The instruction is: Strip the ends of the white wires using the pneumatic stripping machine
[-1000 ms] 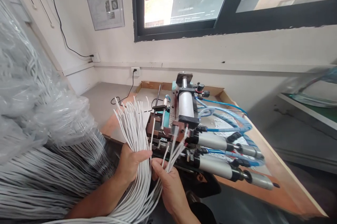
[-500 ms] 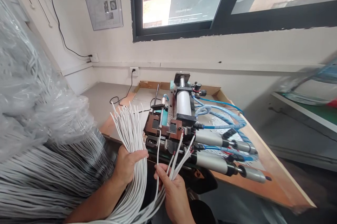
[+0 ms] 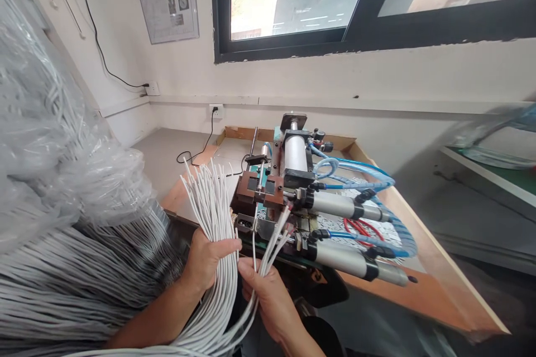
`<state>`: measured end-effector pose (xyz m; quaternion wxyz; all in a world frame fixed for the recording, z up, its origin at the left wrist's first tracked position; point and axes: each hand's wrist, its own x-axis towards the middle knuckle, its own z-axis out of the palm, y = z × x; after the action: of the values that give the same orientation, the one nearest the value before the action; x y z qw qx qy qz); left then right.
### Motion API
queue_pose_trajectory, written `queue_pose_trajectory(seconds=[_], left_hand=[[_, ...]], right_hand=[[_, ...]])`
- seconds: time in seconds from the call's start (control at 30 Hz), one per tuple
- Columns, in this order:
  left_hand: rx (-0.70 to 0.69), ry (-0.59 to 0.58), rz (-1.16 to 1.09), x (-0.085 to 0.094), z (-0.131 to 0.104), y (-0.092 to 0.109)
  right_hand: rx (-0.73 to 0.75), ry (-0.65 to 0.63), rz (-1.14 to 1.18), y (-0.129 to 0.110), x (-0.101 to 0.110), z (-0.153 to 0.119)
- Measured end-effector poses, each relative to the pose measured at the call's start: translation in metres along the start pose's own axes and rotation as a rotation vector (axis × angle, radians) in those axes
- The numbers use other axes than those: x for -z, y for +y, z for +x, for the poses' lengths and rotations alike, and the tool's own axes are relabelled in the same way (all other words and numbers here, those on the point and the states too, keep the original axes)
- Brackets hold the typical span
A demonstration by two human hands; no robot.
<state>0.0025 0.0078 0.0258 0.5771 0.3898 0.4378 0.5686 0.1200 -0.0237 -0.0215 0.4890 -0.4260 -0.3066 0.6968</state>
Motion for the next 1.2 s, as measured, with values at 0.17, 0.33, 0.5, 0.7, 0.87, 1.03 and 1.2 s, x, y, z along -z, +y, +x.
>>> queue_pose_trajectory(seconds=[0.17,0.33,0.5,0.7,0.87,1.03,1.2], left_hand=[[0.004,0.036,0.006,0.001,0.003,0.004],[-0.017,0.09,-0.029,-0.005,0.013,0.019],[-0.022,0.093,-0.068,-0.012,0.024,0.034],[-0.042,0.127,-0.095,-0.019,0.03,0.04],[-0.032,0.136,-0.108,-0.023,0.032,0.043],[-0.026,0.107,-0.107,-0.025,0.033,0.046],[-0.006,0.07,-0.082,-0.024,0.032,0.044]], right_hand=[[0.199,0.142,-0.127,0.009,0.002,-0.002],[0.251,0.289,0.067,0.009,-0.001,0.008],[0.194,0.23,0.175,0.003,-0.005,0.015],[0.148,0.237,0.214,0.004,-0.005,0.011],[0.082,0.234,0.33,-0.006,-0.007,0.014],[0.038,0.225,0.413,-0.013,-0.009,0.017],[0.031,0.212,0.422,-0.013,-0.011,0.019]])
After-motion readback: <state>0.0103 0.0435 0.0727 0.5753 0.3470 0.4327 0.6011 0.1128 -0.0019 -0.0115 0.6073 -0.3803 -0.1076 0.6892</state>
